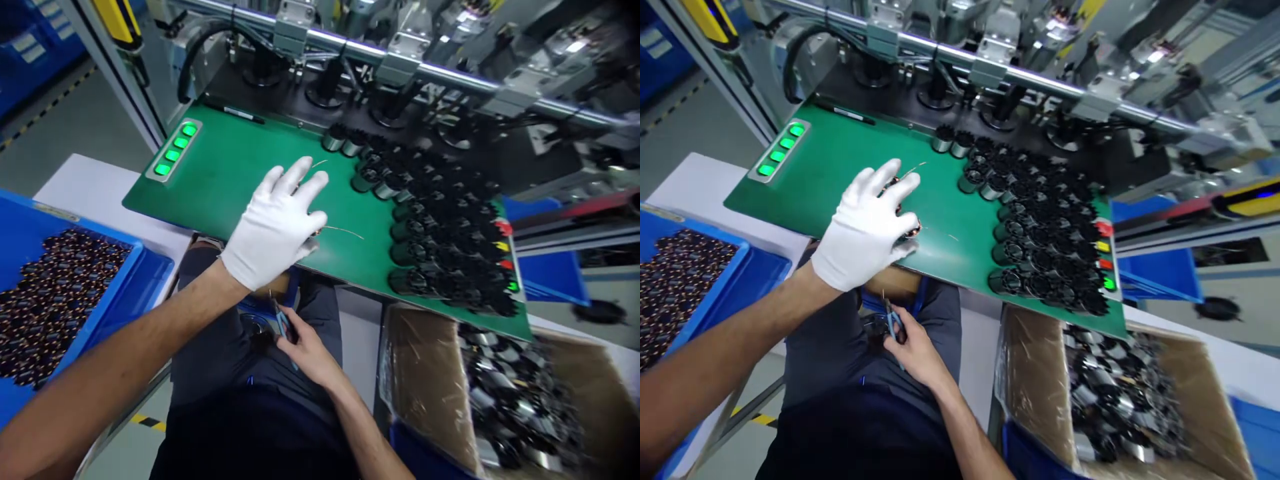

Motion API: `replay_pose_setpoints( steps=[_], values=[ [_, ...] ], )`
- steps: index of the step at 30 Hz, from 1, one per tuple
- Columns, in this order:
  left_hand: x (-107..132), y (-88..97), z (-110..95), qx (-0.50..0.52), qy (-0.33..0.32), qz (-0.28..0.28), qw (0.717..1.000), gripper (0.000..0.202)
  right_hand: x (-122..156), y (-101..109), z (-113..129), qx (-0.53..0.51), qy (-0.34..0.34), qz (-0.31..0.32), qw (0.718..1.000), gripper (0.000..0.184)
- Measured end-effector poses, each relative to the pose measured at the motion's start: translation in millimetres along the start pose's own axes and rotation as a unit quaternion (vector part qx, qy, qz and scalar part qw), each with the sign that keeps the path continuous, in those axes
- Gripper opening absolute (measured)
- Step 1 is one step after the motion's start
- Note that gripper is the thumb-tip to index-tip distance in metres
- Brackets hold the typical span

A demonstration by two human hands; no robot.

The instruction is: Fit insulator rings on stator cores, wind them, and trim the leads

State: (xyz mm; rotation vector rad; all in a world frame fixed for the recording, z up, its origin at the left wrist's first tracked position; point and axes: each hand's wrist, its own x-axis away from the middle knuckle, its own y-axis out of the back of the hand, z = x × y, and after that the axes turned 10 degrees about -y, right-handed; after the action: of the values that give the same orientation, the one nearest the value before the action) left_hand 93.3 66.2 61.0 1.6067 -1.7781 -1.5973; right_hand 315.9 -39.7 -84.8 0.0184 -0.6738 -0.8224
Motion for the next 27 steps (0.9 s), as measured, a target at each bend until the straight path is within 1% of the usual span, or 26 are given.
replay_pose_setpoints(
  steps=[1,3,4,6,7,9,10,11,13,15,18,23,27],
  values=[
    [0,-1.4,1,0.014,0.0,-0.017,1.0,0.03,5,2,-4,-0.006,-0.004,-0.009,1.0,0.061],
    [6,3.9,-4,0.025,-0.001,-0.038,0.999,0.03,14,4,-13,-0.02,-0.01,-0.03,0.999,0.058],
    [11,8.9,-11,0.016,-0.003,-0.045,0.999,0.026,18,3,-16,-0.028,-0.009,-0.042,0.999,0.058],
    [27,19.9,-33,-0.013,0.007,-0.057,0.998,0.014,26,2,-19,-0.046,-0.001,-0.075,0.996,0.059],
    [38,24.7,-46,-0.022,0.014,-0.078,0.997,0.012,31,2,-18,-0.056,0.005,-0.093,0.994,0.062],
    [60,31.9,-70,-0.008,0.054,-0.088,0.995,0.011,43,5,-11,-0.072,0.021,-0.131,0.989,0.064],
    [71,34.3,-80,-0.002,0.068,-0.09,0.994,0.012,51,8,-4,-0.074,0.038,-0.146,0.986,0.063],
    [81,36.0,-87,-0.003,0.079,-0.083,0.993,0.012,58,11,5,-0.069,0.064,-0.157,0.983,0.06],
    [97,38.1,-96,-0.024,0.087,-0.068,0.994,0.011,71,19,27,-0.048,0.131,-0.159,0.977,0.059],
    [108,39.5,-99,-0.048,0.097,-0.045,0.993,0.01,79,25,48,-0.031,0.184,-0.136,0.973,0.065],
    [121,42.6,-98,-0.061,0.11,-0.029,0.992,0.015,81,25,67,-0.034,0.202,-0.088,0.975,0.074],
    [138,49.0,-95,-0.051,0.129,-0.033,0.99,0.017,74,13,72,-0.045,0.2,-0.046,0.978,0.08],
    [147,52.7,-95,-0.028,0.141,-0.034,0.989,0.017,71,6,76,-0.042,0.217,-0.046,0.974,0.078]
  ],
)
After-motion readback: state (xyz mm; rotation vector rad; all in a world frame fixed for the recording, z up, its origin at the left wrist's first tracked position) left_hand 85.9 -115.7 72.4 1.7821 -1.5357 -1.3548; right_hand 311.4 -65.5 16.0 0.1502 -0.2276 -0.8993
